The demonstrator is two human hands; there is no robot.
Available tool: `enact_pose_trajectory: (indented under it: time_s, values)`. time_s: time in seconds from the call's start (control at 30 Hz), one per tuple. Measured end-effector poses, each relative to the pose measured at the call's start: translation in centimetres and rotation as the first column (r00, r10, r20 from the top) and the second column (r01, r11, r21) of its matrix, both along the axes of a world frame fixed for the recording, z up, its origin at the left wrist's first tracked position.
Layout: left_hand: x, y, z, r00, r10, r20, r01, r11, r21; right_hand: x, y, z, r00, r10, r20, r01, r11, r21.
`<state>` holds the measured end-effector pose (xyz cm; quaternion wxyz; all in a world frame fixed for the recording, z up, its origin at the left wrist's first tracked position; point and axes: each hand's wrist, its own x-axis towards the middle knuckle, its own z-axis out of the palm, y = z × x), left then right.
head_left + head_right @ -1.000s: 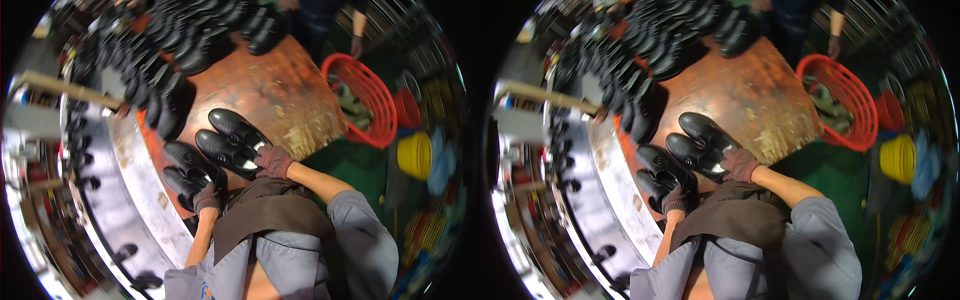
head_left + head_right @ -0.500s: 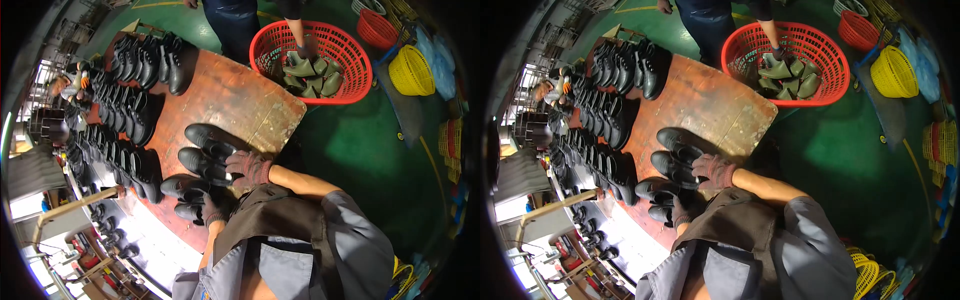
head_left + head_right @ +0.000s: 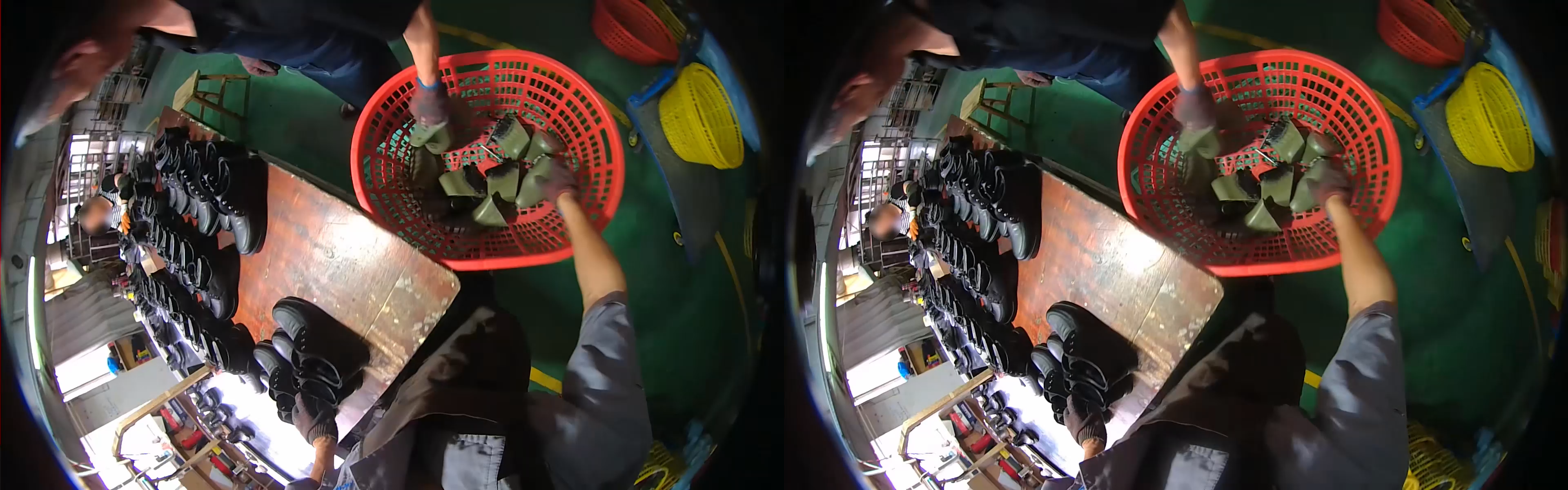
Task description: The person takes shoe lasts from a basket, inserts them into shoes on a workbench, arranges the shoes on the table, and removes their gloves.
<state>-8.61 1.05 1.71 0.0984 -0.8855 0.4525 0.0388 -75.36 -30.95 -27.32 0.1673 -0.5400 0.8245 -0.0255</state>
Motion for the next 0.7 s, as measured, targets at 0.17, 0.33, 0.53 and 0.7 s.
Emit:
enact_pose_trajectory:
  time_s: [0.17,0.33,0.53,0.7]
  values:
    - [-10.7,-6.5,-2.6,0.998,-0.065,0.002,0.065,0.998,0.027,-6.8,-2.0,-11.0,0.998,0.008,0.056,-0.006,0.999,-0.041]
    - [-8.5,-6.9,-4.6,0.995,0.041,-0.09,-0.032,0.994,0.103,-2.0,-5.7,-10.0,0.894,0.421,0.155,-0.447,0.805,0.39]
    - [-8.5,-7.5,-3.5,0.998,-0.008,-0.066,0.013,0.997,0.078,0.5,-7.2,-7.3,0.829,0.558,0.026,-0.446,0.634,0.632]
    - [-6.8,-6.2,-4.5,0.987,-0.159,0.01,0.157,0.982,0.105,4.1,-3.9,0.2,0.898,0.438,-0.04,-0.215,0.516,0.829]
